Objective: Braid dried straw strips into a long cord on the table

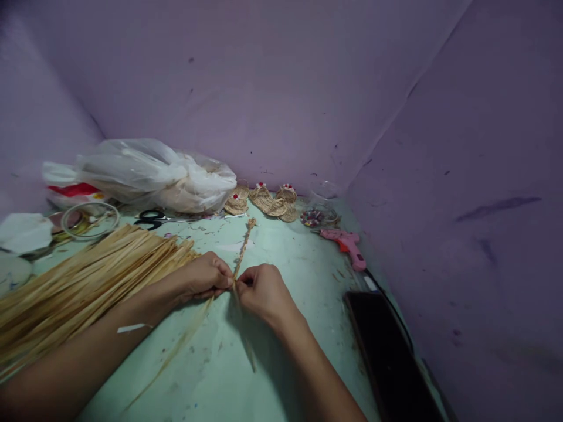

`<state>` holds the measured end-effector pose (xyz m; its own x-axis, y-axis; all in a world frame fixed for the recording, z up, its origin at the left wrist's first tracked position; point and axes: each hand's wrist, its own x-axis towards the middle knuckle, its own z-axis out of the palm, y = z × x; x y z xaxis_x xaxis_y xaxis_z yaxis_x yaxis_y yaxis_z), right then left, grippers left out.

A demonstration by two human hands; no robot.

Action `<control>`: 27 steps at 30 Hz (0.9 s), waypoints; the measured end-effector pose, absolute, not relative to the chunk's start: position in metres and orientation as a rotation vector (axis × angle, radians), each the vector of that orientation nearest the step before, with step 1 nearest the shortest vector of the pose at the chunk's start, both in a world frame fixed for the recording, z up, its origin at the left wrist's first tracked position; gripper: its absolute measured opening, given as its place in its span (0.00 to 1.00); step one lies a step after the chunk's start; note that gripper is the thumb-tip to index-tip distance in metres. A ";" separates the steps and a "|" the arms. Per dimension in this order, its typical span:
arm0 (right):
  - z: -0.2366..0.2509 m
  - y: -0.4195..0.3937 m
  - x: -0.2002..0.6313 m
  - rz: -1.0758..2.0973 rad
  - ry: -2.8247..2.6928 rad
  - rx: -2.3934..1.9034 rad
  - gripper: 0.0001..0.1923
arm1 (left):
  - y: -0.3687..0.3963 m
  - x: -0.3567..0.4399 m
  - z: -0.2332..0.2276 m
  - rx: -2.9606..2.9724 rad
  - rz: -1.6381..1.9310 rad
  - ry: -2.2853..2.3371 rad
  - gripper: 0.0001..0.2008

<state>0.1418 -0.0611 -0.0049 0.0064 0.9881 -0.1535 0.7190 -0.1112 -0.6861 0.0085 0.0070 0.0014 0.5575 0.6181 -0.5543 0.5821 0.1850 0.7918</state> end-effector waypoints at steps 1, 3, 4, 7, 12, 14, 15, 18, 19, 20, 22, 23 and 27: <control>-0.003 -0.062 0.139 0.805 -1.785 -1.907 0.13 | 0.007 0.009 0.000 1.508 0.024 1.113 0.05; 0.001 -0.065 0.132 0.641 -1.856 -1.982 0.12 | 0.006 0.011 -0.004 1.597 0.017 1.164 0.05; 0.004 -0.067 0.128 0.560 -1.881 -2.023 0.12 | 0.006 0.012 -0.005 1.638 0.020 1.183 0.05; 0.012 -0.070 0.117 0.476 -1.902 -2.134 0.11 | 0.005 0.013 -0.008 1.684 0.028 1.209 0.06; 0.020 -0.071 0.114 0.815 -1.895 -2.055 0.14 | 0.005 0.013 -0.005 1.654 -0.011 1.167 0.06; 0.020 -0.071 0.115 0.859 -1.907 -2.009 0.14 | 0.005 0.012 -0.003 1.632 -0.036 1.112 0.07; 0.020 -0.071 0.116 0.831 -1.916 -2.017 0.14 | 0.006 0.012 -0.003 1.621 -0.040 1.084 0.07; 0.018 -0.071 0.116 0.676 -1.933 -2.105 0.12 | 0.008 0.010 0.000 1.605 -0.051 0.981 0.08; 0.018 -0.070 0.116 0.654 -1.937 -2.128 0.12 | 0.009 0.009 0.001 1.605 -0.048 0.946 0.08; 0.019 -0.071 0.117 0.656 -1.945 -2.139 0.13 | 0.009 0.007 0.002 1.613 -0.048 0.915 0.08; 0.020 -0.071 0.119 0.721 -1.962 -2.128 0.13 | 0.010 0.005 0.004 1.665 -0.043 0.877 0.06; 0.021 -0.071 0.121 0.764 -1.964 -2.117 0.13 | 0.009 0.005 0.005 1.703 -0.034 0.864 0.04; 0.027 -0.074 0.127 0.827 -1.919 -2.112 0.14 | 0.006 0.005 0.004 1.833 0.027 0.869 0.04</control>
